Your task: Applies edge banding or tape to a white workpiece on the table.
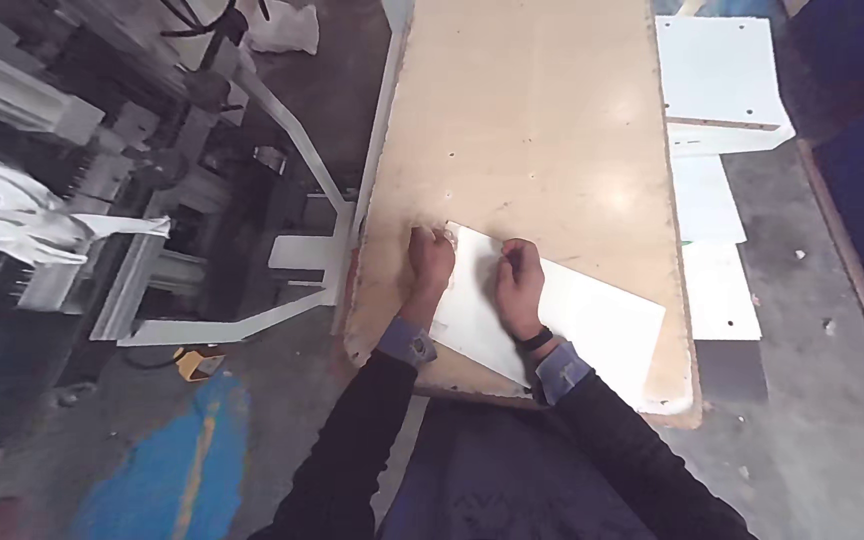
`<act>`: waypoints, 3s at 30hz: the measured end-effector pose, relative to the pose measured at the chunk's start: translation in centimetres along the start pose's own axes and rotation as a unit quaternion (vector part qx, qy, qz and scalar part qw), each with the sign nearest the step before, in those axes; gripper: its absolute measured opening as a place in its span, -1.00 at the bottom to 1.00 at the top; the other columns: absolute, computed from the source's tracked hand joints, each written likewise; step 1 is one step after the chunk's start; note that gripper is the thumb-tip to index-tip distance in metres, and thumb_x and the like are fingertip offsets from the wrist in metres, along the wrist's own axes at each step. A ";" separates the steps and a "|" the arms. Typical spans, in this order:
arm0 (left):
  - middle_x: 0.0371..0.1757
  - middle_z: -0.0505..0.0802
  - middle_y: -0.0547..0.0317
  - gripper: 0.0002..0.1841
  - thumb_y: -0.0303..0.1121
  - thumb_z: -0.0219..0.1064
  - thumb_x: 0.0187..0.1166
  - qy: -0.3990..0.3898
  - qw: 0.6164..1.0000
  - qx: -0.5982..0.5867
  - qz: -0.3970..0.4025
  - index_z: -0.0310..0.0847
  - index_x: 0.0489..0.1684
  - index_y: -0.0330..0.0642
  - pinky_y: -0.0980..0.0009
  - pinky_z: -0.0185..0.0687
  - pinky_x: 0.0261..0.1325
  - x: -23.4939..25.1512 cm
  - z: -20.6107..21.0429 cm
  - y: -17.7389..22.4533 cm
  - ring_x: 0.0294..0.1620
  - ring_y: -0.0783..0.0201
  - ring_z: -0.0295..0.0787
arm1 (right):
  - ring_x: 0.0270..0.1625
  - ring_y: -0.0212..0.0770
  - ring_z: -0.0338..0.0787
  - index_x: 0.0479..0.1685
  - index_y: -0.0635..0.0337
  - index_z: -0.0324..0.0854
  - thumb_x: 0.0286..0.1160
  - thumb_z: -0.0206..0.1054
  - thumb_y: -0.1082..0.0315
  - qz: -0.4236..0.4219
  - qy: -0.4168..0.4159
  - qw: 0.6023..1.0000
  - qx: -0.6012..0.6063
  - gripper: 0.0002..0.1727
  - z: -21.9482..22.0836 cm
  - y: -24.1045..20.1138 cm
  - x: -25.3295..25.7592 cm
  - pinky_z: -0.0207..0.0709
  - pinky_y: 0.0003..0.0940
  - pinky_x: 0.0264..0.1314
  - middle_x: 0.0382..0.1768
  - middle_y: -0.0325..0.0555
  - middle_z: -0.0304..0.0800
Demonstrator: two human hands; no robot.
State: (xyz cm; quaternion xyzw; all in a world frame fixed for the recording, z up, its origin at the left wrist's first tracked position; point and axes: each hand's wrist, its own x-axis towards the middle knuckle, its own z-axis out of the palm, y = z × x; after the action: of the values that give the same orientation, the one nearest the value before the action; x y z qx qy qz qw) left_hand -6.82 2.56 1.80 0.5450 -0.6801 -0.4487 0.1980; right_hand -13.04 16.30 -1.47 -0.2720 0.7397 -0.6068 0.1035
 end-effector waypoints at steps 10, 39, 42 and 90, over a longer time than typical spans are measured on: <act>0.24 0.60 -0.08 -0.57 -0.29 0.07 0.87 0.024 0.933 -0.315 -0.173 0.23 0.59 -0.33 0.40 0.66 0.09 1.4 -1.4 1.2 0.05 0.25 0.65 | -0.12 -0.17 0.76 0.16 0.23 0.58 0.52 0.18 0.39 -0.010 -0.002 0.999 -0.038 -0.71 0.0 0.0 0.1 0.70 -0.15 -0.10 -0.03 -0.01 0.72; 0.17 0.73 -0.14 -0.68 -0.60 0.49 0.36 -0.131 0.889 0.275 0.342 0.64 0.06 -0.16 -0.18 0.76 -0.20 -1.7 -6.0 -4.2 -0.07 -0.17 0.82 | -0.07 -0.14 0.78 0.17 0.23 0.59 0.49 0.21 0.39 -0.033 -0.036 0.996 -0.075 -0.70 -0.1 0.0 -0.1 0.72 -0.08 -0.06 0.01 0.02 0.73; 0.19 0.73 -0.22 -0.74 -0.61 0.38 0.46 -0.131 0.900 0.224 0.351 0.63 0.09 -0.29 -0.18 0.74 -0.05 -1.4 -6.2 -4.9 0.02 -0.19 0.79 | -0.04 -0.12 0.79 0.18 0.24 0.59 0.52 0.20 0.39 -0.031 -0.032 0.997 -0.071 -0.70 -0.1 0.0 0.0 0.73 -0.08 -0.02 0.03 0.04 0.73; 0.13 0.84 0.37 -0.58 -0.02 -0.18 0.87 -0.191 0.798 -0.568 -0.059 0.55 0.39 0.19 0.33 0.74 0.17 -13.0 -2.9 0.5 0.14 0.46 0.76 | 0.78 -0.04 0.29 0.55 0.20 0.55 0.85 -0.24 -0.01 -0.165 -0.202 0.965 -0.003 -0.35 0.5 -7.6 -3.5 0.14 0.14 0.81 0.71 0.02 0.39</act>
State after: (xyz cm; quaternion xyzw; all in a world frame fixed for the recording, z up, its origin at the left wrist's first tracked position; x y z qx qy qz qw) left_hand -0.59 13.34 6.57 0.2771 -0.2935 -0.8603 0.3114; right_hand -7.81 16.86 5.10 -0.5075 0.6504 -0.5453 0.1483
